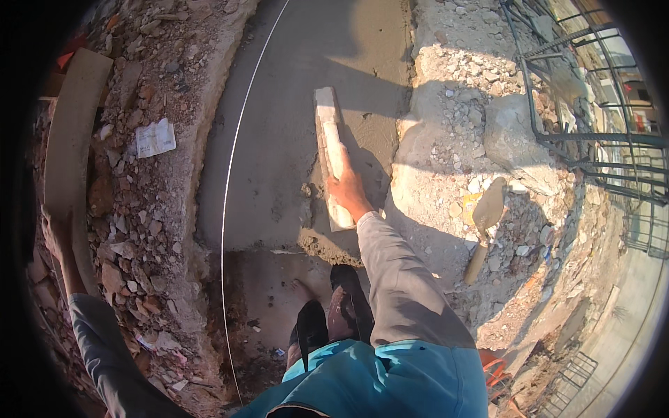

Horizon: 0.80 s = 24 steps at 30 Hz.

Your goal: The person levels wet cement in a trench using a trowel and then a wooden board to smooth the surface.

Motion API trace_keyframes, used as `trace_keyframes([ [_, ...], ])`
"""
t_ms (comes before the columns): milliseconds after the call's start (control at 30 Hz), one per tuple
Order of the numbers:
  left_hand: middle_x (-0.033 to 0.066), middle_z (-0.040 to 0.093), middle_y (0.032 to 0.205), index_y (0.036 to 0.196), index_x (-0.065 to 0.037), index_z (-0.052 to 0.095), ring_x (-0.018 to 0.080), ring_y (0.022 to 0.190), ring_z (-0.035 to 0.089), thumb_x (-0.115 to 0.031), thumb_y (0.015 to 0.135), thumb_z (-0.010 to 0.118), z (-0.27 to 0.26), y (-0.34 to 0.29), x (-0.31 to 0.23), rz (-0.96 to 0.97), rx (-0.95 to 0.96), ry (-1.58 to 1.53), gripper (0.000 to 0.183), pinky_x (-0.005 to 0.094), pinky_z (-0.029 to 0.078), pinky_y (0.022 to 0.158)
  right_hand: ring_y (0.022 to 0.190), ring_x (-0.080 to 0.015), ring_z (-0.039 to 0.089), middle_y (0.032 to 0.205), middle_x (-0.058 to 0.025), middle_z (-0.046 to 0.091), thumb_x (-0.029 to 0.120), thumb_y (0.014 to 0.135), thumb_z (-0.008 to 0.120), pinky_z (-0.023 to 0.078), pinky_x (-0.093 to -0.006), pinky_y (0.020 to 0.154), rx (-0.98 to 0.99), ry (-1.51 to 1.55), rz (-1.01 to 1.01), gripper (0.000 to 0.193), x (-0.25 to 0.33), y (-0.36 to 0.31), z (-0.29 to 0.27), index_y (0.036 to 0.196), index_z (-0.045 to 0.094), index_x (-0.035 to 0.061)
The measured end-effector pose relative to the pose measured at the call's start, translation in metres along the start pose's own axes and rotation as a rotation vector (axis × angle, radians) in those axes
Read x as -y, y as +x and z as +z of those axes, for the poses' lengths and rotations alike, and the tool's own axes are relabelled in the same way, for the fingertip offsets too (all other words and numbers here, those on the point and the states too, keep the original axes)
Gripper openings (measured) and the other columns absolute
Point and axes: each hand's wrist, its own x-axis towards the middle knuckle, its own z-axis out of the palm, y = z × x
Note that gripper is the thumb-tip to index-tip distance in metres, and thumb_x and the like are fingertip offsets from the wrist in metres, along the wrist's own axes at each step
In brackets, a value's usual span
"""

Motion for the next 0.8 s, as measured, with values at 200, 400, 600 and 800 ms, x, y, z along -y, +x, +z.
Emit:
trace_keyframes([
  [200,0.0189,0.046,0.141,0.15,-0.015,0.026,0.0344,0.124,0.05,-0.037,0.079,0.074,0.003,-0.006,0.015,-0.011,0.002,0.041,0.088,0.0448,0.045,0.098,0.097,-0.0327,0.065,0.116,-0.0213,0.062,0.002,0.082,0.055,0.053,-0.0373,0.08,-0.178,0.076,0.213,0.075,0.012,0.053,-0.067,0.15,0.024,0.01],
  [400,0.0195,0.046,0.14,0.149,-0.014,0.026,0.0353,0.123,0.05,-0.036,0.08,0.073,0.014,0.002,0.025,0.047,-0.035,0.02,0.087,0.0444,0.046,0.097,0.066,-0.0262,0.065,0.101,-0.0208,0.066,0.011,0.082,0.058,0.053,-0.0376,0.057,-0.179,0.064,0.227,0.076,-0.008,0.159,-0.075,0.149,0.022,0.0137],
  [600,0.0177,0.045,0.141,0.149,-0.013,0.028,0.0343,0.124,0.05,-0.036,0.079,0.074,0.007,-0.004,0.013,-0.033,0.034,0.012,0.087,0.0445,0.047,0.096,0.132,-0.038,0.043,0.143,-0.0258,0.043,0.007,0.08,0.058,0.034,-0.0389,0.109,0.083,-0.018,-0.058,0.082,0.007,0.056,-0.045,0.152,0.02,0.0147],
  [800,0.017,0.046,0.141,0.148,-0.012,0.029,0.0339,0.123,0.051,-0.036,0.078,0.074,0.011,-0.002,0.018,0.009,-0.022,0.031,0.087,0.044,0.046,0.097,0.105,-0.0351,0.063,0.124,-0.022,0.059,0.005,0.082,0.058,0.05,-0.0393,0.092,-0.088,0.102,0.204,0.077,-0.002,0.138,-0.082,0.149,0.023,0.019],
])
